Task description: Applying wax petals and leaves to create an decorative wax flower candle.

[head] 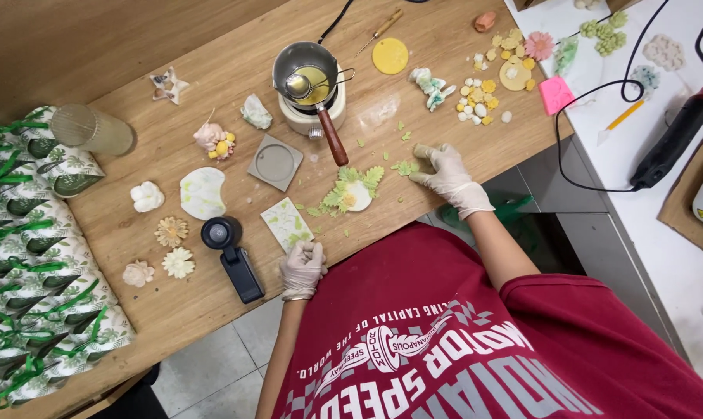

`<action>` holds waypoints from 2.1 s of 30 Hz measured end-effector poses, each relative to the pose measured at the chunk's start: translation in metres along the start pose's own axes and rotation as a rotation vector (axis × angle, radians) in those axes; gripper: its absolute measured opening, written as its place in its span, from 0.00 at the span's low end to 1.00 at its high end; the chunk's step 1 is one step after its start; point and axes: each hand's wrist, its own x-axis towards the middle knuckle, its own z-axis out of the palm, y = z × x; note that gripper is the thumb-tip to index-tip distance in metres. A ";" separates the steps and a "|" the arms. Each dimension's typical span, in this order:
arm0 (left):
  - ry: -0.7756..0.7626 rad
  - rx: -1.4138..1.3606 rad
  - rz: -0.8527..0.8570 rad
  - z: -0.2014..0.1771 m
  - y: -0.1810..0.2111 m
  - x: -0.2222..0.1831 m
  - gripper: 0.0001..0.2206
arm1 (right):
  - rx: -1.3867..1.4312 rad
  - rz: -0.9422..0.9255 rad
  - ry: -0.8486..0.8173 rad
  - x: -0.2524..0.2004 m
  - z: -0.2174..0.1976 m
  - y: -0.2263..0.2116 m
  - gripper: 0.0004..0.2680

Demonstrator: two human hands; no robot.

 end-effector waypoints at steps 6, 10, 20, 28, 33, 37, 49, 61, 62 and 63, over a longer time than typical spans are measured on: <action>0.040 0.001 -0.023 0.003 -0.004 0.000 0.07 | 0.003 -0.037 0.006 0.003 0.008 0.013 0.18; 0.056 0.065 0.063 0.003 -0.009 0.001 0.08 | 0.071 -0.021 0.003 0.005 0.009 0.016 0.19; 0.101 0.077 -0.037 0.006 0.000 -0.002 0.08 | 0.192 0.063 -0.020 0.008 0.004 0.014 0.21; 0.114 0.112 -0.047 0.008 0.011 -0.001 0.08 | 0.013 -0.081 0.124 0.047 -0.016 -0.019 0.13; 0.106 0.108 -0.069 0.007 0.013 -0.005 0.08 | -0.126 -0.362 0.096 0.075 0.011 0.014 0.09; 0.113 0.166 0.040 0.006 0.008 0.000 0.08 | -0.045 -0.288 0.121 0.080 0.019 0.032 0.06; 0.125 0.191 0.069 0.006 0.012 -0.003 0.08 | 0.104 -0.225 0.169 0.067 -0.003 0.021 0.08; 0.098 0.079 -0.100 0.007 0.014 -0.006 0.08 | -0.164 -0.099 0.067 0.087 0.016 0.032 0.10; 0.084 0.001 -0.186 0.006 0.012 -0.003 0.07 | -0.155 -0.049 0.062 0.087 0.013 0.029 0.10; 0.087 0.000 -0.182 0.006 0.008 0.001 0.07 | -0.155 -0.053 0.064 0.086 0.010 0.029 0.10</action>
